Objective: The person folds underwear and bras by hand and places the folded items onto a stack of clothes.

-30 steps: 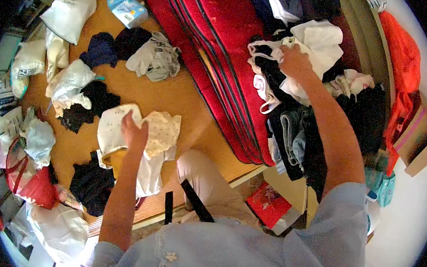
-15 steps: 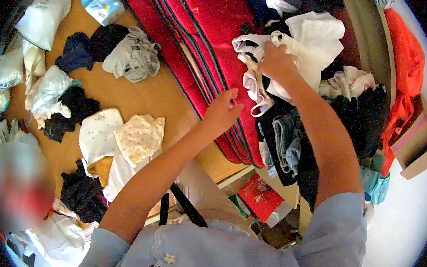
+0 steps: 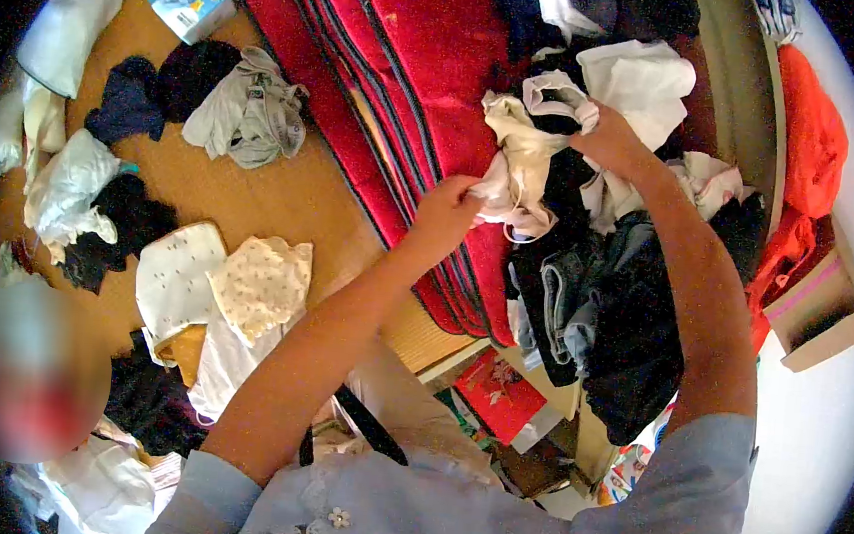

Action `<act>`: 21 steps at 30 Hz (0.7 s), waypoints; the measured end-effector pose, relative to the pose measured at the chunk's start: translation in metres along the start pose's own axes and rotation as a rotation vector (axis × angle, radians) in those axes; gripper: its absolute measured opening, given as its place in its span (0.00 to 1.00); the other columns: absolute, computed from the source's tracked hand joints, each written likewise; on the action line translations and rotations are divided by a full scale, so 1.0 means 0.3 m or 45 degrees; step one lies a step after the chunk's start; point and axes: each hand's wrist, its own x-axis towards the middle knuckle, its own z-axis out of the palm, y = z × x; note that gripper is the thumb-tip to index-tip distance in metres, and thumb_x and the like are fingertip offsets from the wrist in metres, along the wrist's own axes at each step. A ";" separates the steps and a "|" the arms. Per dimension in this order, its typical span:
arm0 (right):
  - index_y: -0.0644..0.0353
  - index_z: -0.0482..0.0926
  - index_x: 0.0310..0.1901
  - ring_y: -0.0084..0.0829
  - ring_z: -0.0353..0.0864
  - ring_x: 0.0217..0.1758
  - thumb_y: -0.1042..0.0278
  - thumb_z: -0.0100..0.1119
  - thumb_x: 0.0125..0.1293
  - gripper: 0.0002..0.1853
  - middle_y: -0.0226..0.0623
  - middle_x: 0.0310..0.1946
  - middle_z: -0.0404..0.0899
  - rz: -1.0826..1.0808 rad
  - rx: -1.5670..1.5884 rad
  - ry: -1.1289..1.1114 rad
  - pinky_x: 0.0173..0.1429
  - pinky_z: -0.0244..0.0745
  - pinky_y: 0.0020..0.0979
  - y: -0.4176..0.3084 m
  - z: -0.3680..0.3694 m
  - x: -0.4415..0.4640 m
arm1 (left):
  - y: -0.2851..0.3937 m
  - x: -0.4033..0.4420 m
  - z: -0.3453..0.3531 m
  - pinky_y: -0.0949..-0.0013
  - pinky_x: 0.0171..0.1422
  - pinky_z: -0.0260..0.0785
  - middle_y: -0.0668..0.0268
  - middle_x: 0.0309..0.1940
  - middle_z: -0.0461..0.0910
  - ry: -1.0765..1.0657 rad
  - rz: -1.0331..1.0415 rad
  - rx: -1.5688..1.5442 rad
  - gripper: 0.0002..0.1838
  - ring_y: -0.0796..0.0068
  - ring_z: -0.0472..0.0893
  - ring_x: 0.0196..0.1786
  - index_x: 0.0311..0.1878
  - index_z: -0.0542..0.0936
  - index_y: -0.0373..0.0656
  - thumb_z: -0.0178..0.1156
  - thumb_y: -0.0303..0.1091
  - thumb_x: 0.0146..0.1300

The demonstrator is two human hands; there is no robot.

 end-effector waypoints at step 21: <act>0.58 0.47 0.65 0.60 0.49 0.64 0.33 0.60 0.42 0.54 0.58 0.61 0.53 0.047 -1.113 0.275 0.55 0.46 0.68 0.082 0.324 0.175 | -0.172 -0.903 -0.594 0.70 0.51 0.66 0.65 0.39 0.74 0.576 -0.638 -1.287 0.14 0.72 0.73 0.45 0.47 0.71 0.42 0.47 0.32 0.56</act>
